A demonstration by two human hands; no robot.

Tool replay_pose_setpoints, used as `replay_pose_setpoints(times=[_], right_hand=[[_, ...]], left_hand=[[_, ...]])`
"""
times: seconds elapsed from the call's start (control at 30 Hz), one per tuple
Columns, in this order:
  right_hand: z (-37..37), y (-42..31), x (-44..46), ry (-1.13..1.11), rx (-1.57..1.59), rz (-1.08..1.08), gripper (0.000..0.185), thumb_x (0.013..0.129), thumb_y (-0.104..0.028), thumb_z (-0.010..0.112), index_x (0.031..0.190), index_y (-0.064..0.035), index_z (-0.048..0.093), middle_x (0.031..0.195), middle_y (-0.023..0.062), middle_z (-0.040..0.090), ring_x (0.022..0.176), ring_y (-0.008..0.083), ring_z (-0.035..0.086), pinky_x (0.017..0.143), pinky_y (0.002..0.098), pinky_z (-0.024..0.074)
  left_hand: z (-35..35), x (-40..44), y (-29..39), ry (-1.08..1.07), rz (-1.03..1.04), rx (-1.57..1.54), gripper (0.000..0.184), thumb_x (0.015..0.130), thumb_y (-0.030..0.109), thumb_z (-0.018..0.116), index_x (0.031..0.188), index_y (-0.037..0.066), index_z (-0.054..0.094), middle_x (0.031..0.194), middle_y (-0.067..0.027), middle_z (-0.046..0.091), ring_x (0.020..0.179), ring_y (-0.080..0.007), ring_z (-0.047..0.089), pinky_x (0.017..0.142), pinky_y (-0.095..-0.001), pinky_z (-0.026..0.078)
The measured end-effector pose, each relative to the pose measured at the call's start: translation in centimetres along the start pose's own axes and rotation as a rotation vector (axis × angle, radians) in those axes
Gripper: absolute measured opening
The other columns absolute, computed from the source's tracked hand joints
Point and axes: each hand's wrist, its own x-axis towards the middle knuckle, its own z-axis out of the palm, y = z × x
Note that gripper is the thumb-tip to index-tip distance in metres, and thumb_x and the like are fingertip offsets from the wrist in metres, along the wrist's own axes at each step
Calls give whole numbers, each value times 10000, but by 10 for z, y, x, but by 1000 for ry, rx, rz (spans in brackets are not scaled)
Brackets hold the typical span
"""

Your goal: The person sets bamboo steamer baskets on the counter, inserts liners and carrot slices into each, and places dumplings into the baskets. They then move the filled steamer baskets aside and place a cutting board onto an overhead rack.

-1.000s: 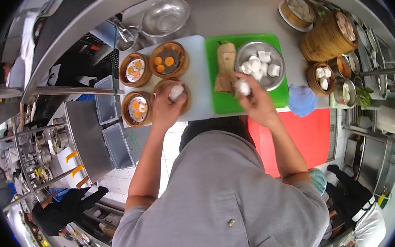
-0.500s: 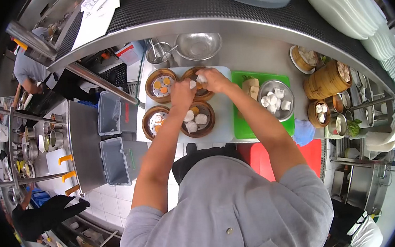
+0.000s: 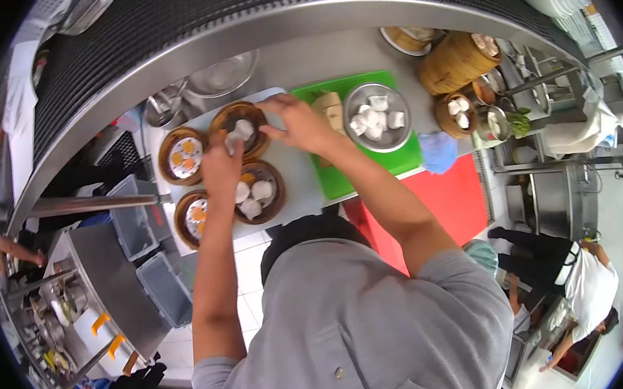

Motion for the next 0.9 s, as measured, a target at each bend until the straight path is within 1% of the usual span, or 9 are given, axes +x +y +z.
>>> replay_pose_setpoints(times=[0.13, 0.23, 0.43, 0.5, 0.57, 0.63, 0.67, 0.8, 0.9], right_hand=[[-97, 69, -74, 28, -202, 297, 384, 850, -132, 718, 1223, -65, 655, 1100, 197, 691, 970, 393, 680, 864, 455, 557], [-146, 88, -114, -199, -733, 504, 355, 753, -91, 710, 1106, -123, 693, 1091, 142, 691, 1067, 366, 639, 909, 484, 516], [-140, 131, -126, -321, -800, 231, 410, 713, -146, 771, 1116, -134, 691, 1068, 137, 693, 1051, 353, 649, 931, 489, 507], [-160, 116, -110, -421, -700, 353, 460, 698, -122, 786, 1142, -91, 668, 1041, 157, 696, 986, 370, 665, 902, 491, 517], [-182, 115, -96, -293, -554, 297, 423, 746, -85, 802, 1139, -67, 647, 957, 113, 699, 937, 308, 678, 818, 403, 537], [-183, 95, -72, -81, -159, 585, 351, 826, -46, 789, 1141, -52, 635, 938, 51, 682, 913, 162, 657, 737, 305, 515], [-169, 87, -58, 81, 180, 416, 371, 869, -152, 807, 1174, -42, 626, 854, 8, 639, 767, 79, 596, 701, 232, 510], [-87, 51, 1, -79, 281, 391, 384, 899, -167, 784, 1217, -64, 596, 927, 18, 647, 756, 95, 611, 680, 256, 526], [14, 32, 38, -85, 285, 376, 342, 915, -122, 766, 1206, -87, 590, 1039, 51, 626, 912, 141, 662, 778, 287, 568]], left_hand=[[-38, -40, 4, 97, 3, -209, 384, 902, 220, 745, 1191, -23, 674, 1053, -189, 745, 747, -299, 738, 678, -395, 585], [-58, -65, -5, 71, -69, -257, 371, 910, 202, 742, 1194, -28, 675, 1064, -181, 746, 732, -259, 738, 667, -380, 581], [-55, -71, -30, 27, -82, -218, 369, 908, 175, 748, 1227, 1, 684, 1090, -152, 750, 736, -193, 721, 623, -312, 547], [-58, -62, -20, 46, -72, -303, 374, 902, 205, 745, 1185, -28, 673, 1094, -190, 734, 777, -292, 734, 698, -403, 584], [-65, -51, -7, 48, -81, -374, 366, 891, 198, 752, 1171, -26, 679, 1124, -186, 729, 844, -292, 736, 732, -410, 584], [-58, -38, -9, 81, -58, -411, 349, 872, 179, 762, 1150, -17, 688, 1099, -193, 727, 891, -318, 728, 770, -408, 580], [-48, -32, -15, 104, -8, -378, 325, 862, 168, 767, 1118, -17, 692, 1060, -199, 727, 892, -337, 722, 780, -414, 574], [-28, -15, -29, 137, -11, -290, 229, 840, 141, 770, 982, -21, 692, 927, -213, 682, 856, -396, 681, 775, -465, 545], [-18, -8, -31, 119, -63, -303, 192, 828, 132, 764, 953, -4, 712, 963, -198, 629, 880, -393, 642, 809, -482, 523]])
